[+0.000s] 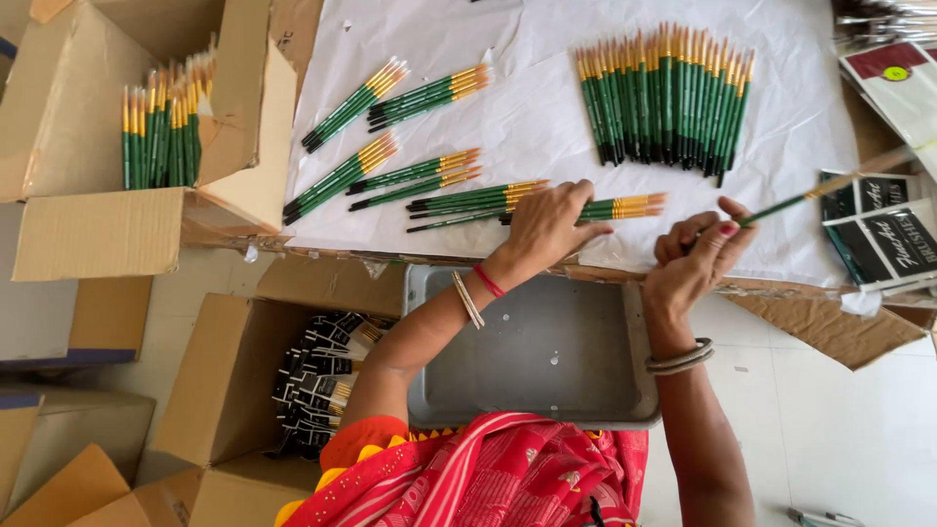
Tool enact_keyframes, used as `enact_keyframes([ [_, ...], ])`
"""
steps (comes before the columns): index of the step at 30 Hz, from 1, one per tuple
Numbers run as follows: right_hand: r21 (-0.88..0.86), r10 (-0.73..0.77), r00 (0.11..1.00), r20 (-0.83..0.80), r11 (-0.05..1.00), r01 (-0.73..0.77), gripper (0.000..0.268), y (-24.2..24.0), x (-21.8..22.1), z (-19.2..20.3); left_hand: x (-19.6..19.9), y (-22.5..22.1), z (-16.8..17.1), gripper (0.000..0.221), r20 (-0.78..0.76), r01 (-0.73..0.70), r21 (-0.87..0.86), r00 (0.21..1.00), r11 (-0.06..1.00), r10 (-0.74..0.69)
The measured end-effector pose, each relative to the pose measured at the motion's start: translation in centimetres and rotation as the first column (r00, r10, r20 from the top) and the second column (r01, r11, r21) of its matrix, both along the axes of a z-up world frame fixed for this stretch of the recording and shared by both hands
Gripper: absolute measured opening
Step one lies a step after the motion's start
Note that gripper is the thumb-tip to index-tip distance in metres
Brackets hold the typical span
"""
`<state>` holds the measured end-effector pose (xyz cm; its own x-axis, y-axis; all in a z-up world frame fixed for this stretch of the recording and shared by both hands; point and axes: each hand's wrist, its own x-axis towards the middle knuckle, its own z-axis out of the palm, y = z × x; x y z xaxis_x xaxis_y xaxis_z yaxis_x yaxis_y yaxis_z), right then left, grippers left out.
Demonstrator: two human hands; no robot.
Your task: The person organizes paintbrushes into sets and places them into plastic sleeves by hand at a workstation.
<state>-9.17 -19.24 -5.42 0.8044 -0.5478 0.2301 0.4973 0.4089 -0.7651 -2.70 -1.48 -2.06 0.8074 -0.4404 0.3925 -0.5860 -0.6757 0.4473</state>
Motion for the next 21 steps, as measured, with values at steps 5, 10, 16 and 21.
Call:
enact_keyframes([
  [5, -0.216, -0.009, 1.0, 0.015, 0.976, 0.012, 0.018, -5.1, 1.8, 3.0, 0.0, 0.9, -1.1, 0.06, 0.201, 0.025, 0.046, 0.979, 0.999, -0.034],
  [10, -0.442, -0.04, 0.975, -0.217, 0.895, -0.061, 0.005, -12.1, 8.0, 8.7, -0.2, 0.4, -0.9, 0.061, 0.29, 0.103, 0.015, 0.951, 0.995, -0.103],
  [16, -0.85, -0.458, 0.73, -0.507, 0.405, -0.337, 0.027, -18.5, 18.2, 2.4, -0.5, 0.5, -0.5, 0.047, 0.246, 0.054, 0.025, 0.967, 0.998, -0.058],
  [21, -0.761, -0.616, 0.502, -0.607, 0.269, -0.59, 0.052, -14.4, 20.1, 1.5, -0.2, 0.5, -0.4, 0.045, 0.222, 0.018, 0.027, 0.975, 0.999, -0.024],
])
